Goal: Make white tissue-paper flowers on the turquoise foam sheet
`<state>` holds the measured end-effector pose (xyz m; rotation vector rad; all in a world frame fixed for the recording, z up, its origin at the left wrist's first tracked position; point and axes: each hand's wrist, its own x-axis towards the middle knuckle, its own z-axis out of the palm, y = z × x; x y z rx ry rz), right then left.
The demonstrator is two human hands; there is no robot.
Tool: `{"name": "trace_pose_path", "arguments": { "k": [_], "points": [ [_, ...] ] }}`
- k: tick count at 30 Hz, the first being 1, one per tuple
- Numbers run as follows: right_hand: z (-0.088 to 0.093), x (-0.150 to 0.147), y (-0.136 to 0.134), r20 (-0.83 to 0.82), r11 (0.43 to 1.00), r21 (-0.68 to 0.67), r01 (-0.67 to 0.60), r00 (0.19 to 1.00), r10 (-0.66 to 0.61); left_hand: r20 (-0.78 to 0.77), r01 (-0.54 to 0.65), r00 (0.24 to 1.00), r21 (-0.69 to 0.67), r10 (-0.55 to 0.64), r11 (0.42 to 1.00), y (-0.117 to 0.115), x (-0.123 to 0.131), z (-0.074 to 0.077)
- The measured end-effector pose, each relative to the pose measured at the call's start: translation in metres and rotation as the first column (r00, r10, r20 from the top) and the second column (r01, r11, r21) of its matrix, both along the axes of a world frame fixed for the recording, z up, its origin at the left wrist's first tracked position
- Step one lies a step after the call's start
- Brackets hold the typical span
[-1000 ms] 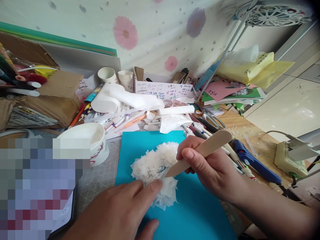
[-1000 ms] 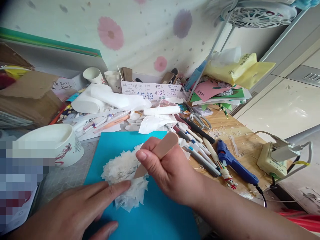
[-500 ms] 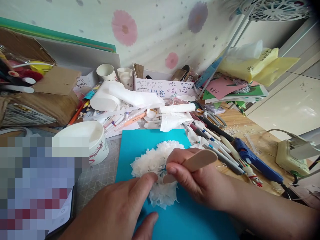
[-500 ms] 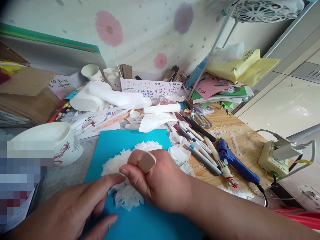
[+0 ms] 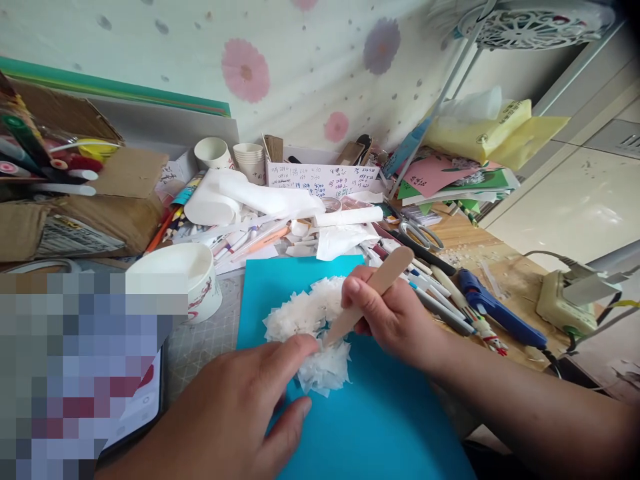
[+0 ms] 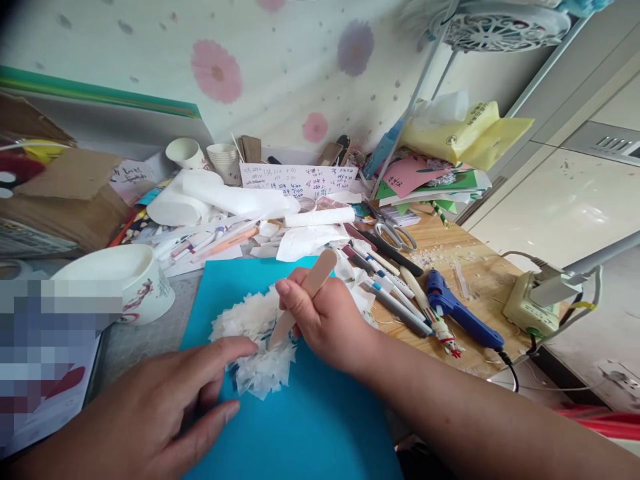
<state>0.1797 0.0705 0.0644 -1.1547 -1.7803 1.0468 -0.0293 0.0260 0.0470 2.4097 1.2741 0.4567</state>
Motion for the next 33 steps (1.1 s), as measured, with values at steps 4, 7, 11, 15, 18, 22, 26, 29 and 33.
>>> {"name": "trace_pose_path", "arguments": {
  "k": [4, 7, 11, 15, 18, 22, 26, 29, 33],
  "points": [
    [0.007, 0.005, -0.007, -0.057, 0.988, 0.144, 0.064, 0.997, -0.056, 0.031, 0.079, 0.996, 0.028, -0.079, 0.997, 0.0, -0.002, 0.0],
    [0.01, 0.009, -0.012, -0.044, 0.984, 0.177, 0.023, 0.999, -0.015, 0.016, 0.105, 0.994, 0.036, -0.106, 0.994, 0.0, -0.002, 0.0],
    [0.009, 0.009, -0.011, 0.002, 0.977, 0.205, -0.057, 0.998, 0.058, 0.006, 0.083, 0.996, 0.037, -0.084, 0.996, 0.0, -0.002, -0.003],
    [0.004, 0.005, -0.006, 0.047, 0.963, 0.227, -0.142, 0.99, 0.135, 0.013, 0.092, 0.996, 0.069, -0.093, 0.993, 0.004, -0.005, -0.011],
    [0.0, 0.002, -0.002, 0.079, 0.966, 0.207, -0.155, 0.987, 0.141, 0.032, 0.11, 0.993, 0.111, -0.114, 0.988, 0.006, -0.005, -0.015],
    [-0.001, 0.002, 0.002, -0.003, 0.987, 0.131, -0.091, 0.996, 0.092, 0.042, 0.051, 0.998, 0.114, -0.056, 0.992, 0.004, -0.004, -0.012],
    [0.004, 0.007, 0.001, -0.149, 0.997, 0.073, -0.001, 0.989, 0.012, 0.063, 0.052, 0.996, 0.145, -0.062, 0.988, 0.003, -0.004, -0.008],
    [0.007, 0.009, -0.003, -0.127, 0.998, 0.031, -0.061, 0.99, 0.064, 0.071, 0.13, 0.987, 0.182, -0.145, 0.975, 0.004, -0.005, -0.008],
    [0.004, 0.009, -0.007, -0.061, 0.989, 0.051, -0.141, 0.988, 0.144, 0.043, 0.145, 0.987, 0.197, -0.156, 0.97, 0.005, -0.007, -0.011]
  ]
}}
